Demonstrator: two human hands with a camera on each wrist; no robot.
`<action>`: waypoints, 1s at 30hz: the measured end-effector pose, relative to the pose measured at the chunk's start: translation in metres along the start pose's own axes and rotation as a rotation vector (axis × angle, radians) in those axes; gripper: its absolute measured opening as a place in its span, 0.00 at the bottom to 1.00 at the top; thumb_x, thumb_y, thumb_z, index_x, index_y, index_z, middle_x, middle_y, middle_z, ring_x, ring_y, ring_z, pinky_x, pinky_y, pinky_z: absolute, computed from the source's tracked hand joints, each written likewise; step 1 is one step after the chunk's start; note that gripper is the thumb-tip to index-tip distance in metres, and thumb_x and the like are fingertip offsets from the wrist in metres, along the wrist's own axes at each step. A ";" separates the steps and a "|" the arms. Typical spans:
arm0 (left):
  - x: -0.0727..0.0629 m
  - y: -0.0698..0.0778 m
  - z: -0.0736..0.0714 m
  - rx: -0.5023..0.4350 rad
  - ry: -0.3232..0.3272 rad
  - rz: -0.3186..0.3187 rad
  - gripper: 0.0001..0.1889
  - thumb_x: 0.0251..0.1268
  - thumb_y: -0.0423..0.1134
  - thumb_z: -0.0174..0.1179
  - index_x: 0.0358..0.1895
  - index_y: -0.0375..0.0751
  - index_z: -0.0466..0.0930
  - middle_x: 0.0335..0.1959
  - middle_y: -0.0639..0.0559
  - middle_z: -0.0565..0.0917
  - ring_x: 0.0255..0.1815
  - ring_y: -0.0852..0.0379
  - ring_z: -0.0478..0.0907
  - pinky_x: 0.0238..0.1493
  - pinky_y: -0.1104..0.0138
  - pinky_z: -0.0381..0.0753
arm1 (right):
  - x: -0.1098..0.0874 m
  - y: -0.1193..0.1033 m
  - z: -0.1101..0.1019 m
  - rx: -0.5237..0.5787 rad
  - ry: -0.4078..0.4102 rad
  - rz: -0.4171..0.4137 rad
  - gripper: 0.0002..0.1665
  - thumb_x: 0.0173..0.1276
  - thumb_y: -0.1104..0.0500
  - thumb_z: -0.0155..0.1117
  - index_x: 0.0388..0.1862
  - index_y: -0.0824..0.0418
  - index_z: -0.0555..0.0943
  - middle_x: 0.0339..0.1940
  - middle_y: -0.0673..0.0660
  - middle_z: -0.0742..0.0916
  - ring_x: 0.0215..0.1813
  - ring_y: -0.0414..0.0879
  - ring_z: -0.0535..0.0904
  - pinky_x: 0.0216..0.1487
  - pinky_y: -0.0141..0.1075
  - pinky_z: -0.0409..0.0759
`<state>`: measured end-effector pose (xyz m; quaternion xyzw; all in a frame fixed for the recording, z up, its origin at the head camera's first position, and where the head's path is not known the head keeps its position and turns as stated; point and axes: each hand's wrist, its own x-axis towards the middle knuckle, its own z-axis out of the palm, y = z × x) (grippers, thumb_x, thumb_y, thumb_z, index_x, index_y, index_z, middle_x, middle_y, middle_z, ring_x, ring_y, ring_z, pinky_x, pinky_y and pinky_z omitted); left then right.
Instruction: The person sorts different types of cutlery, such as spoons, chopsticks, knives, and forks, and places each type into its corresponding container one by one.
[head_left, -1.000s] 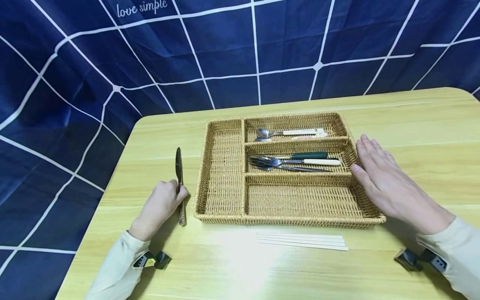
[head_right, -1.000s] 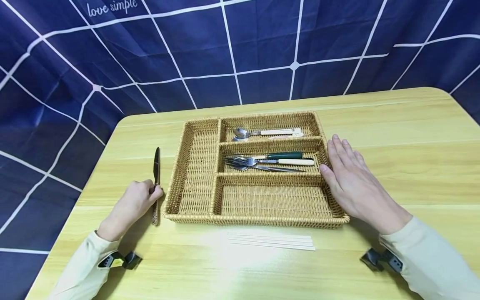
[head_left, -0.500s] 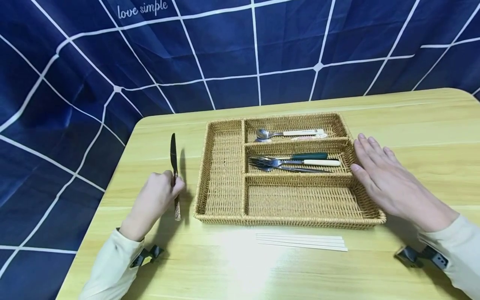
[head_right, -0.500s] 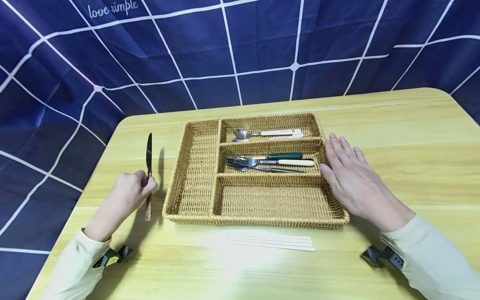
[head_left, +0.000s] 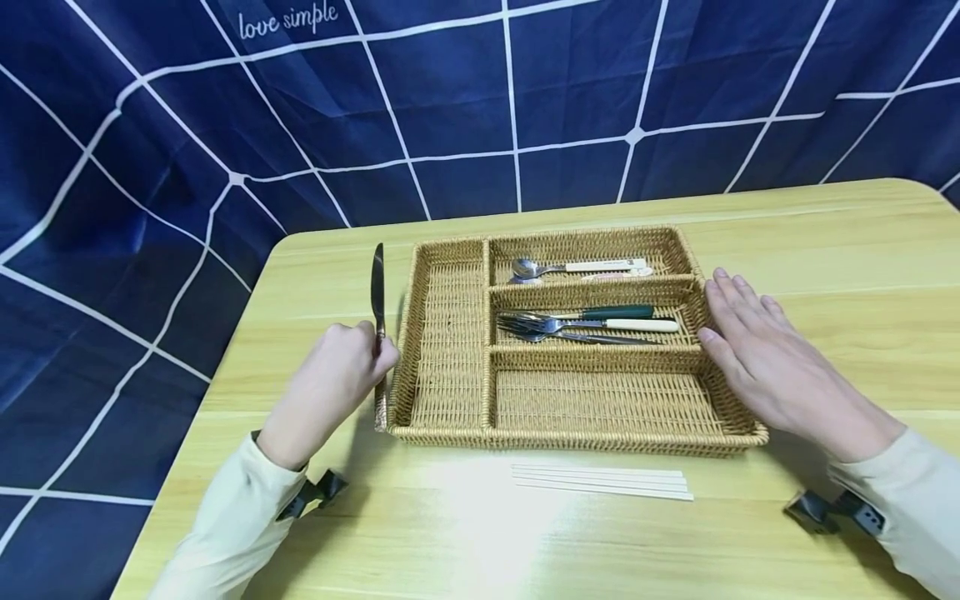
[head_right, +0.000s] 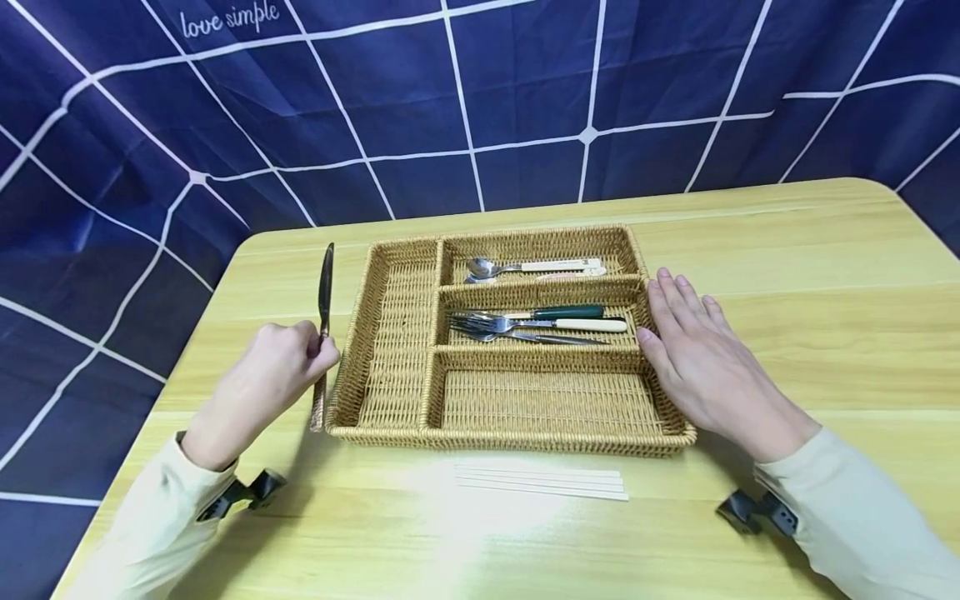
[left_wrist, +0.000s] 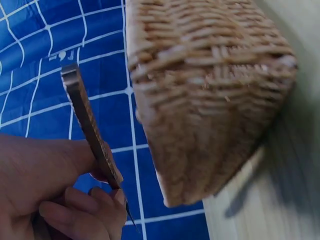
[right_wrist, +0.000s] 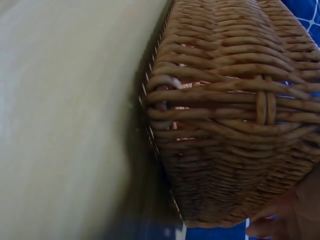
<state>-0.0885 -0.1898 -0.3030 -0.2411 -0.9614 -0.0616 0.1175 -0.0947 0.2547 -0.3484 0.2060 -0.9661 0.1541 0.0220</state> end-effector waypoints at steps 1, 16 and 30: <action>0.002 0.002 0.001 0.009 -0.007 0.006 0.15 0.66 0.26 0.51 0.21 0.41 0.63 0.15 0.52 0.62 0.14 0.57 0.63 0.07 0.68 0.66 | 0.000 0.000 0.000 0.001 0.002 -0.001 0.36 0.81 0.54 0.34 0.76 0.73 0.39 0.77 0.69 0.43 0.77 0.62 0.34 0.75 0.49 0.27; 0.026 0.028 0.011 -0.093 -0.087 -0.077 0.15 0.69 0.30 0.52 0.21 0.39 0.69 0.13 0.50 0.67 0.13 0.59 0.65 0.07 0.70 0.66 | 0.000 -0.003 -0.001 -0.022 0.009 0.005 0.36 0.81 0.54 0.34 0.76 0.74 0.39 0.77 0.70 0.44 0.77 0.63 0.34 0.75 0.51 0.28; 0.037 0.042 0.031 -0.129 -0.138 -0.143 0.20 0.65 0.31 0.54 0.13 0.43 0.65 0.11 0.51 0.66 0.14 0.58 0.65 0.16 0.68 0.75 | 0.000 -0.007 -0.002 -0.075 -0.009 0.018 0.36 0.80 0.53 0.34 0.76 0.73 0.40 0.78 0.67 0.43 0.77 0.62 0.33 0.75 0.50 0.27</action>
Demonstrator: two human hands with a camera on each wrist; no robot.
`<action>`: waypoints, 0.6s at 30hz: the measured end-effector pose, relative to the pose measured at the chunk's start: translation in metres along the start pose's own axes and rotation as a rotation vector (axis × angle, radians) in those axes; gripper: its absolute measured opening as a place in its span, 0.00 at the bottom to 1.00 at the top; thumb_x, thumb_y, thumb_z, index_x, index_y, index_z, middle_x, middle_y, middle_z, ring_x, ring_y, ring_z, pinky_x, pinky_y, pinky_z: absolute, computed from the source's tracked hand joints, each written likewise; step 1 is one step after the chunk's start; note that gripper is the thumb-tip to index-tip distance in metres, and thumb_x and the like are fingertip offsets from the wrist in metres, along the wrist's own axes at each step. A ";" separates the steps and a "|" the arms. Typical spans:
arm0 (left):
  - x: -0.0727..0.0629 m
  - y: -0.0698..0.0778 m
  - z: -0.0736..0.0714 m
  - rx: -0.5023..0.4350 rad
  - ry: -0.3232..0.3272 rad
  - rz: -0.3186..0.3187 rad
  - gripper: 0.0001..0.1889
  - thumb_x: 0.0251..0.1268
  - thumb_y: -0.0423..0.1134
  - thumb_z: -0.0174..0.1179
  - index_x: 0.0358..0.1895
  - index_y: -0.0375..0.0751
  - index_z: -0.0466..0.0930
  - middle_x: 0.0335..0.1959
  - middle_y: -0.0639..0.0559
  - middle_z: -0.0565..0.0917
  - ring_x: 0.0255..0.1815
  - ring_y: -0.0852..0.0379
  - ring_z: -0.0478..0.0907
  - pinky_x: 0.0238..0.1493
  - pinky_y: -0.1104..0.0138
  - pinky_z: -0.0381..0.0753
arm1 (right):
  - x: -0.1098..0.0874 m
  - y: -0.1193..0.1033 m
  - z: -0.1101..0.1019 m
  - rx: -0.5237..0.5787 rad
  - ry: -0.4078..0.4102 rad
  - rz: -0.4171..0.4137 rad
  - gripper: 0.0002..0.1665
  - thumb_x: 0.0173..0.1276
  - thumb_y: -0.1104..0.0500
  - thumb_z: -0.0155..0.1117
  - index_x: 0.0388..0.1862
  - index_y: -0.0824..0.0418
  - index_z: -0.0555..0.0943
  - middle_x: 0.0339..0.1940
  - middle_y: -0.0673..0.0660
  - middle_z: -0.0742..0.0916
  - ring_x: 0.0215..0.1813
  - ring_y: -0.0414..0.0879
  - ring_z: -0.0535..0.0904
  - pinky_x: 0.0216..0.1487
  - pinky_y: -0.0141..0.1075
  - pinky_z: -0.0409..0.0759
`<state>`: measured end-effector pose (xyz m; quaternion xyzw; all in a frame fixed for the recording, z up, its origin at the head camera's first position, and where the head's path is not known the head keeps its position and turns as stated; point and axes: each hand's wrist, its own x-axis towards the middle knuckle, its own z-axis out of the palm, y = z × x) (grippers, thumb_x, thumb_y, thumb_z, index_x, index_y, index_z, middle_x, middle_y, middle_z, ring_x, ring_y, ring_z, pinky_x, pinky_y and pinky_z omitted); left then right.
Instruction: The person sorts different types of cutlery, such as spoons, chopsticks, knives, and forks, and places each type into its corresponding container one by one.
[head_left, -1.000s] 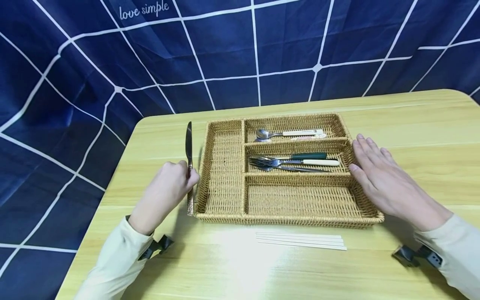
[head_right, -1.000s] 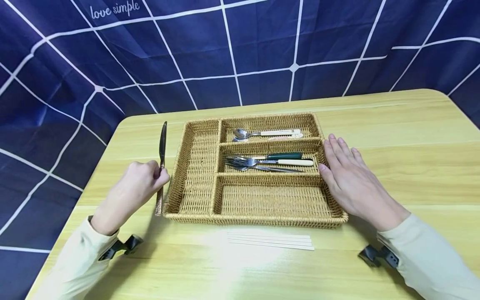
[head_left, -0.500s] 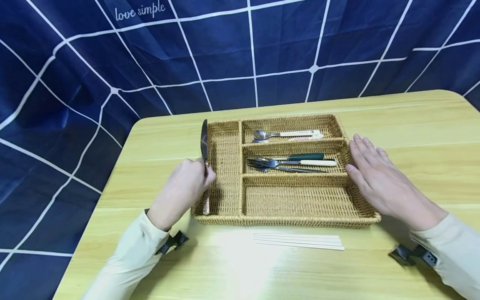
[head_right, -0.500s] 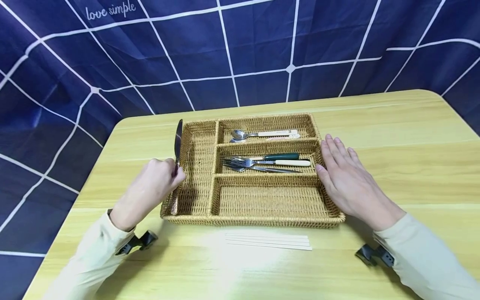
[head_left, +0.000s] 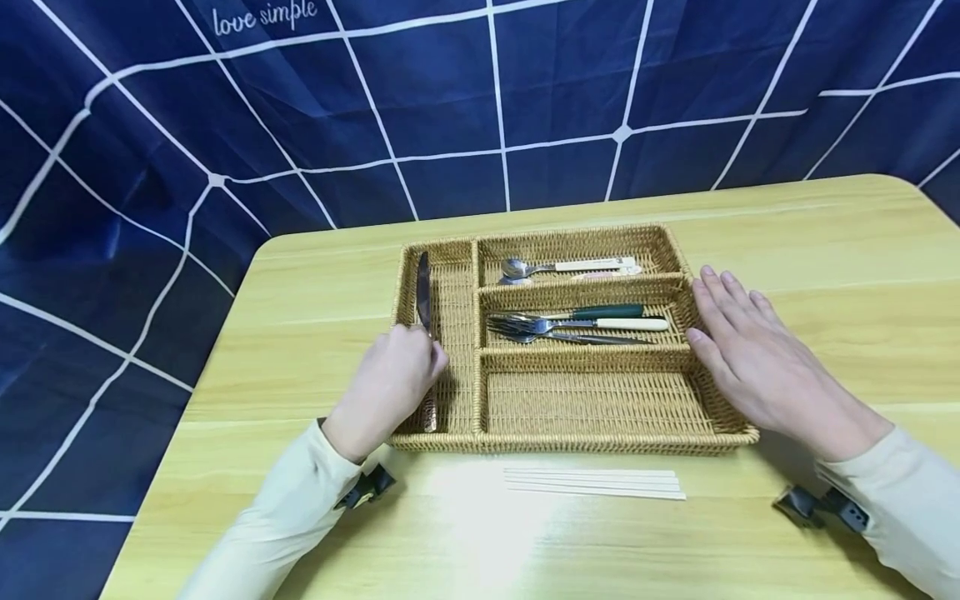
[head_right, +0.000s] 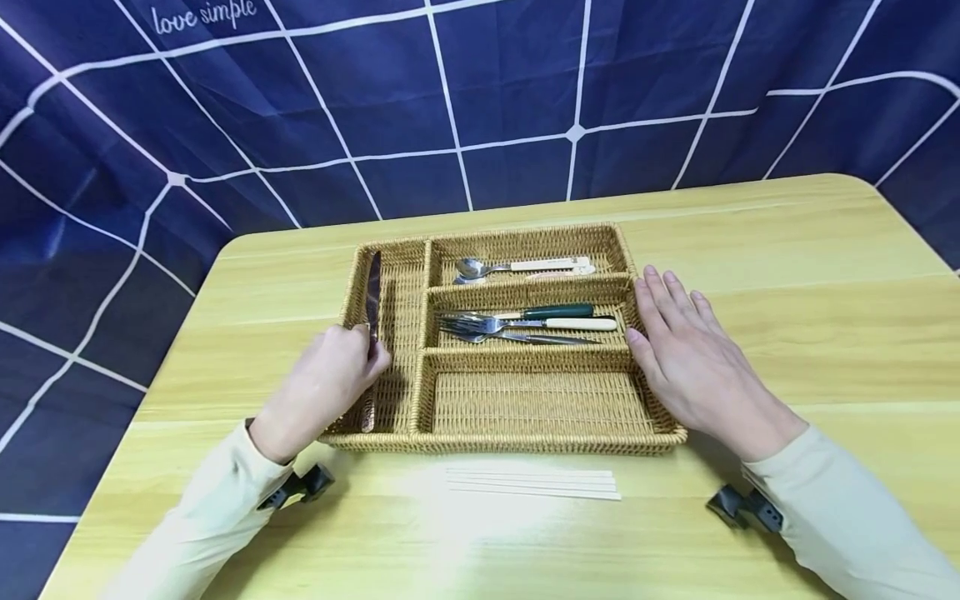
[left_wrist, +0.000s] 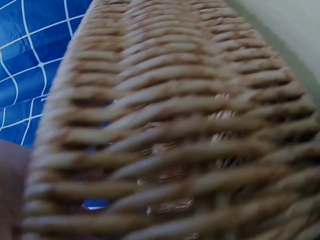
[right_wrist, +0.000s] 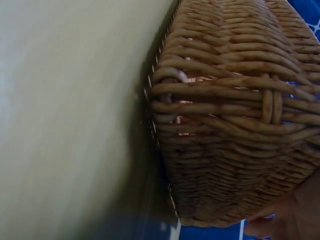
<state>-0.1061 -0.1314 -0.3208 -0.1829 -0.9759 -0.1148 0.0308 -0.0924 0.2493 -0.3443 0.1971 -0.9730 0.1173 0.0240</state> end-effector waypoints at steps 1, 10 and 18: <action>0.001 0.001 0.001 0.003 -0.003 -0.008 0.21 0.65 0.31 0.54 0.12 0.43 0.65 0.11 0.51 0.67 0.14 0.58 0.66 0.16 0.67 0.76 | 0.000 0.000 0.000 0.001 0.002 -0.001 0.36 0.80 0.54 0.34 0.76 0.73 0.40 0.78 0.67 0.43 0.77 0.62 0.34 0.75 0.51 0.28; 0.009 0.001 0.014 0.017 -0.017 -0.025 0.24 0.64 0.30 0.55 0.10 0.46 0.59 0.10 0.51 0.69 0.13 0.58 0.67 0.15 0.69 0.75 | 0.000 0.000 0.000 0.012 -0.001 0.001 0.36 0.81 0.53 0.34 0.76 0.72 0.40 0.78 0.67 0.43 0.77 0.61 0.33 0.75 0.51 0.29; 0.014 0.000 0.023 0.034 -0.030 -0.039 0.23 0.63 0.31 0.57 0.10 0.45 0.61 0.12 0.48 0.72 0.13 0.54 0.71 0.17 0.63 0.79 | 0.001 0.000 0.001 0.029 0.001 0.003 0.36 0.81 0.54 0.34 0.76 0.73 0.40 0.78 0.66 0.43 0.77 0.61 0.33 0.76 0.51 0.30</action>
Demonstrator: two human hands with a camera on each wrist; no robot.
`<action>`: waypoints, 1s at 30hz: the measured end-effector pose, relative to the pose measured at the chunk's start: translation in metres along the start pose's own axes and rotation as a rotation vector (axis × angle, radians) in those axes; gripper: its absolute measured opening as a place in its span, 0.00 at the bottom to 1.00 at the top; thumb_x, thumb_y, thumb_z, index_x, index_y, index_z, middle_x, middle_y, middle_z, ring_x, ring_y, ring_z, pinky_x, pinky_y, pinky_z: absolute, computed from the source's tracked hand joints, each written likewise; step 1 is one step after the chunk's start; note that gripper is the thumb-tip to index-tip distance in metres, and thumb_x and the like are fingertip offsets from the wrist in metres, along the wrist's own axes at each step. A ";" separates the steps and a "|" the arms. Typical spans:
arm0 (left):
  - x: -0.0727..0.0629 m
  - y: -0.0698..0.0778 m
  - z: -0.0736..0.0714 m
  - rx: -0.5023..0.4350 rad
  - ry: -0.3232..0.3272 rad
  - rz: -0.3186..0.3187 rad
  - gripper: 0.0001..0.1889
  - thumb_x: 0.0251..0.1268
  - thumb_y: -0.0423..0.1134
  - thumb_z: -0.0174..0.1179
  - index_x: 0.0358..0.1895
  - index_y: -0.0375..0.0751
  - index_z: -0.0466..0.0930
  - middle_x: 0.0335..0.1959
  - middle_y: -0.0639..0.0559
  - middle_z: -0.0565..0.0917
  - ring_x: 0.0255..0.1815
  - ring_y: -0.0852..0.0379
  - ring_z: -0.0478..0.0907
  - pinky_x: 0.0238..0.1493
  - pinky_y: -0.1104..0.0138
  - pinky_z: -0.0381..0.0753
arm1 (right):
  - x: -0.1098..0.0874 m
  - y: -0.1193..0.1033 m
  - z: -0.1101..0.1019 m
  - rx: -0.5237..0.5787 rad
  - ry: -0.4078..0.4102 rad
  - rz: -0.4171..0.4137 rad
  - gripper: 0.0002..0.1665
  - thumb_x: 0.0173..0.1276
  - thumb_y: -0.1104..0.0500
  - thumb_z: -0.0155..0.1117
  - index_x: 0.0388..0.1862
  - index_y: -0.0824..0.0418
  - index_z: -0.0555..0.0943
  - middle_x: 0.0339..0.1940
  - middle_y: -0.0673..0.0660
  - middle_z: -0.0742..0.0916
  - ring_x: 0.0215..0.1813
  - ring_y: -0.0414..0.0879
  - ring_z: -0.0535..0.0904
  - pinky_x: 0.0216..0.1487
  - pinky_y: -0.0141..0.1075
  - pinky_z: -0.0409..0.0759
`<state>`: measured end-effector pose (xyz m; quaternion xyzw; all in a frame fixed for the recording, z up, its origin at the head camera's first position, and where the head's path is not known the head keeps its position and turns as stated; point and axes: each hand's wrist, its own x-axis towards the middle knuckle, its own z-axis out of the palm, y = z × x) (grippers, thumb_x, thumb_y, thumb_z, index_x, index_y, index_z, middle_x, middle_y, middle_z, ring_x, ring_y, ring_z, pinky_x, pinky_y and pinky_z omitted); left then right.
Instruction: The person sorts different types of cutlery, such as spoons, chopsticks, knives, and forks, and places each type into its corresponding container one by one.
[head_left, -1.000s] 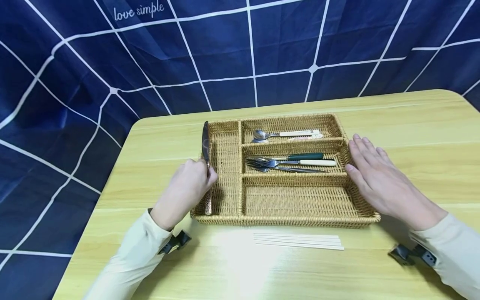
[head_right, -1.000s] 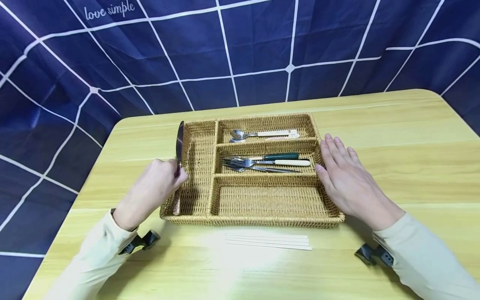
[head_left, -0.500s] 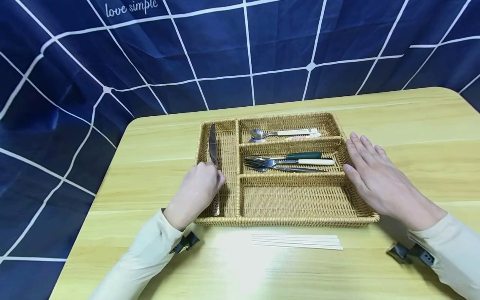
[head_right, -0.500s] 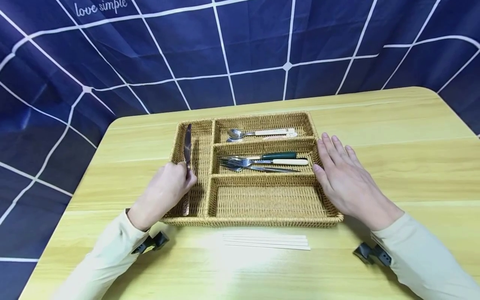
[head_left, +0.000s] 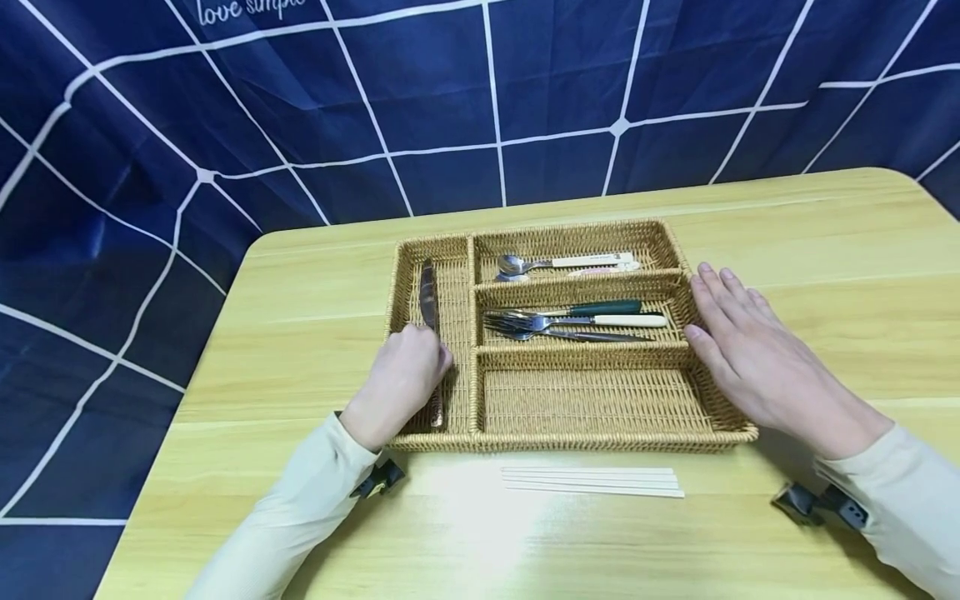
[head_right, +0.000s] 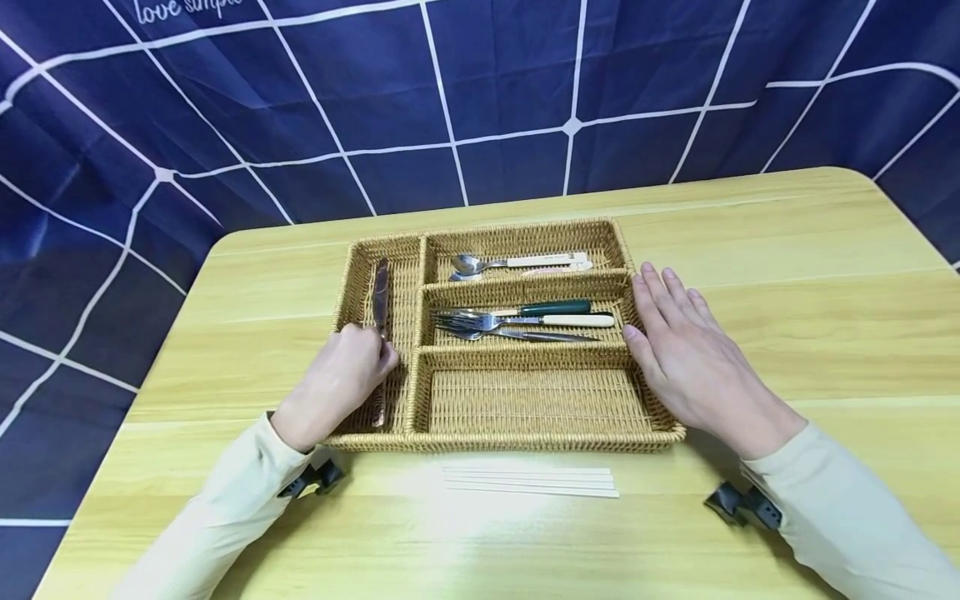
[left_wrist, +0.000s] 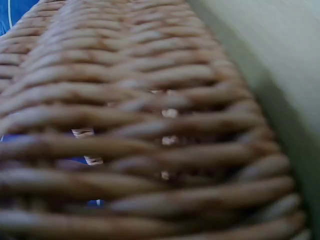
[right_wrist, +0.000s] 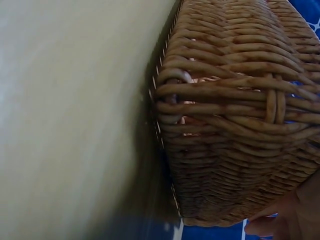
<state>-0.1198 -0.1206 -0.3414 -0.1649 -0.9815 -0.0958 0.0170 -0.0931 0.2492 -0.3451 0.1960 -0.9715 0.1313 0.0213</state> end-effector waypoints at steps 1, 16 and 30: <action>0.000 0.000 0.001 -0.002 -0.004 -0.003 0.23 0.63 0.31 0.56 0.10 0.45 0.61 0.12 0.47 0.73 0.13 0.54 0.72 0.17 0.63 0.80 | 0.000 0.000 0.000 0.001 0.000 0.000 0.36 0.81 0.54 0.34 0.76 0.72 0.40 0.78 0.66 0.43 0.77 0.61 0.33 0.76 0.50 0.30; 0.000 0.003 0.009 0.034 -0.072 -0.054 0.20 0.65 0.33 0.56 0.12 0.40 0.67 0.19 0.39 0.78 0.17 0.48 0.78 0.20 0.59 0.83 | -0.002 0.001 0.001 0.017 0.013 -0.005 0.35 0.81 0.54 0.34 0.76 0.72 0.41 0.78 0.65 0.43 0.78 0.59 0.32 0.76 0.50 0.31; -0.006 0.005 0.009 0.083 0.061 0.045 0.12 0.65 0.35 0.58 0.25 0.30 0.75 0.20 0.40 0.78 0.17 0.47 0.78 0.17 0.62 0.81 | -0.001 -0.001 -0.001 0.028 0.036 -0.006 0.36 0.81 0.53 0.35 0.76 0.71 0.41 0.78 0.66 0.45 0.78 0.61 0.35 0.76 0.50 0.33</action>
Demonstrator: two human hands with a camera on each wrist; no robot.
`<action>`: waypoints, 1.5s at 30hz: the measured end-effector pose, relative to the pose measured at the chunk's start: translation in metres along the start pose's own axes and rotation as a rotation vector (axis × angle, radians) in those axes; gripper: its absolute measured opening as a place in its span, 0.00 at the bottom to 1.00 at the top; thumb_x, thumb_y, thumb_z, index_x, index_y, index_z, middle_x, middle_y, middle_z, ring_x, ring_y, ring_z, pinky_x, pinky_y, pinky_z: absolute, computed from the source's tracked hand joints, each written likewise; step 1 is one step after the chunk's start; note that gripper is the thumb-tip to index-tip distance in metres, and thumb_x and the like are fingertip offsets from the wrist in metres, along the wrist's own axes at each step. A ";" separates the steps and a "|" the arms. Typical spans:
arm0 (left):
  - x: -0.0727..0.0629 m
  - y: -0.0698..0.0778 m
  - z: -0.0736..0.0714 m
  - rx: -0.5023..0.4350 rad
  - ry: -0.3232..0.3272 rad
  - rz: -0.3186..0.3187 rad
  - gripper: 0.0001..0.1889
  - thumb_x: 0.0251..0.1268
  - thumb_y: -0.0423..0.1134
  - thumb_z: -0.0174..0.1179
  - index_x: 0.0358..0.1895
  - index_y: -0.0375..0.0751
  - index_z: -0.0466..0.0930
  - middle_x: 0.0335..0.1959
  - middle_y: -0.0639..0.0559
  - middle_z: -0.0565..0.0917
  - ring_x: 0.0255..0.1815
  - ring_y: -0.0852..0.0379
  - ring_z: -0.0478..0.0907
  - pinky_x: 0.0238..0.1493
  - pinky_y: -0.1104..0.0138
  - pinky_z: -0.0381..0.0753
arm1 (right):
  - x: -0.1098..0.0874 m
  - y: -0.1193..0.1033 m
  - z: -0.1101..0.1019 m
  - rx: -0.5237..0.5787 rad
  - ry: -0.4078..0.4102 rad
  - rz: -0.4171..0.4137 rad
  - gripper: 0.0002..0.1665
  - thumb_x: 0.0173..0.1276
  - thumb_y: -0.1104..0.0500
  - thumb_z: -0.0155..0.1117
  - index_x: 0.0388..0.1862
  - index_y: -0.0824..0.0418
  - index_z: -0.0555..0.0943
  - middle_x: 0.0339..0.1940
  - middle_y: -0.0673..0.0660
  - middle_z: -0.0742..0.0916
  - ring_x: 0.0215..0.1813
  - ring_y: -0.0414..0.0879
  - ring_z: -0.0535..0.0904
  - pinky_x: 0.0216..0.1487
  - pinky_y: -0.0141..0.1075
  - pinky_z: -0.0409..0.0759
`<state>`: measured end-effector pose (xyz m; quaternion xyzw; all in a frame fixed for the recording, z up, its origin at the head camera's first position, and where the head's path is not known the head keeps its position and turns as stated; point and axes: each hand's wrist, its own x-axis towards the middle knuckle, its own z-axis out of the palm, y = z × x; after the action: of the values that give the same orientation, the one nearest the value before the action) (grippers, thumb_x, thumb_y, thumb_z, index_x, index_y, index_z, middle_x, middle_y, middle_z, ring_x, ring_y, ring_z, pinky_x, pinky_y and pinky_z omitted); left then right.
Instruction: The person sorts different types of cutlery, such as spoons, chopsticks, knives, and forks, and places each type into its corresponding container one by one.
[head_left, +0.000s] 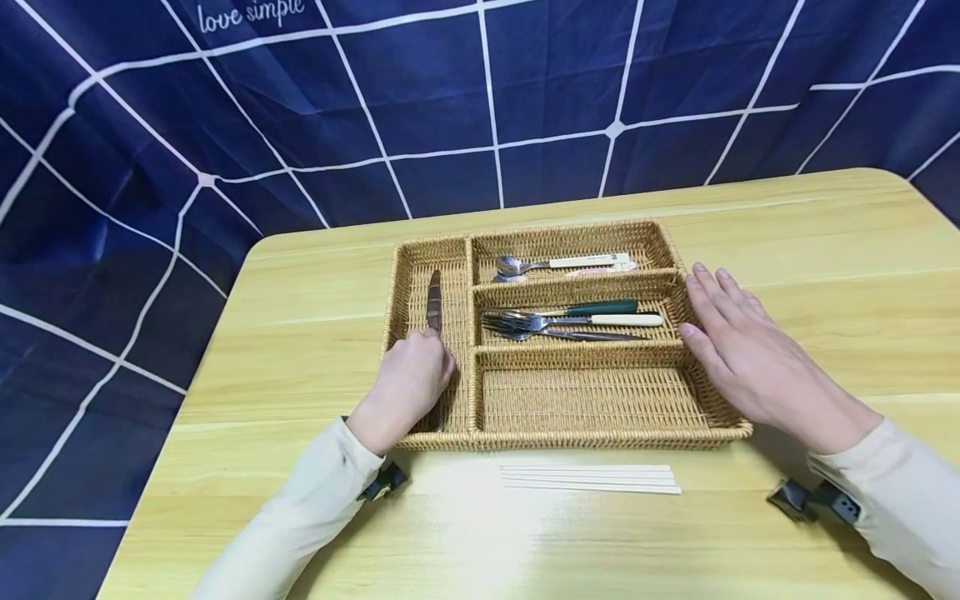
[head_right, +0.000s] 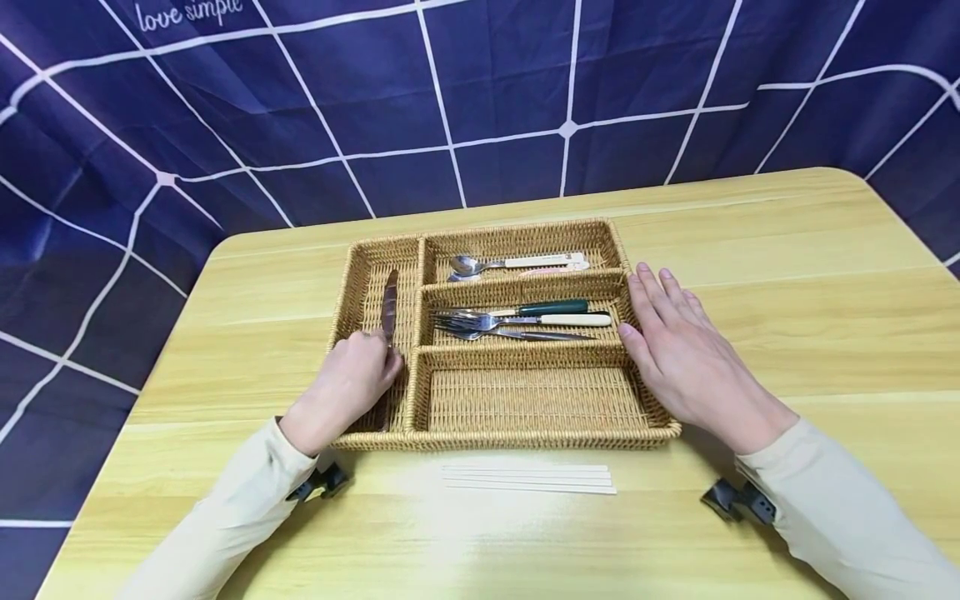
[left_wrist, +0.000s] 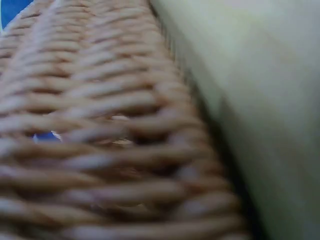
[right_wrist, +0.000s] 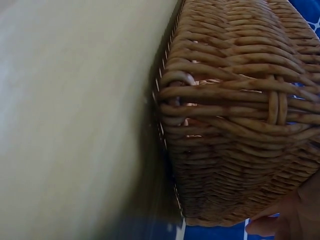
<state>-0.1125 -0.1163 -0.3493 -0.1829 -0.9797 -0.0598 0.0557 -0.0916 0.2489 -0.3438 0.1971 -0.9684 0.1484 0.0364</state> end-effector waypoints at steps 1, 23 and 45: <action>-0.003 0.002 -0.002 -0.006 0.060 0.036 0.12 0.66 0.35 0.57 0.27 0.30 0.75 0.20 0.42 0.77 0.17 0.49 0.77 0.16 0.64 0.80 | 0.000 0.000 0.000 0.000 0.002 -0.001 0.36 0.81 0.53 0.35 0.76 0.71 0.41 0.78 0.66 0.46 0.78 0.61 0.35 0.76 0.50 0.33; -0.077 0.108 0.025 0.367 0.096 0.720 0.04 0.64 0.42 0.50 0.37 0.50 0.73 0.31 0.58 0.69 0.30 0.63 0.67 0.26 0.74 0.66 | 0.000 -0.001 0.000 0.014 -0.002 0.002 0.36 0.81 0.52 0.35 0.76 0.71 0.41 0.78 0.69 0.46 0.77 0.64 0.37 0.76 0.50 0.34; -0.076 0.112 0.028 0.381 0.047 0.597 0.12 0.63 0.41 0.55 0.48 0.44 0.74 0.33 0.57 0.74 0.30 0.64 0.72 0.26 0.76 0.72 | 0.000 -0.003 0.000 0.056 -0.014 0.032 0.37 0.81 0.51 0.35 0.77 0.69 0.39 0.78 0.67 0.45 0.76 0.67 0.39 0.75 0.56 0.38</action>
<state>-0.0037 -0.0357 -0.3762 -0.4462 -0.8751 0.1386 0.1262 -0.0904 0.2466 -0.3427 0.1837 -0.9671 0.1745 0.0217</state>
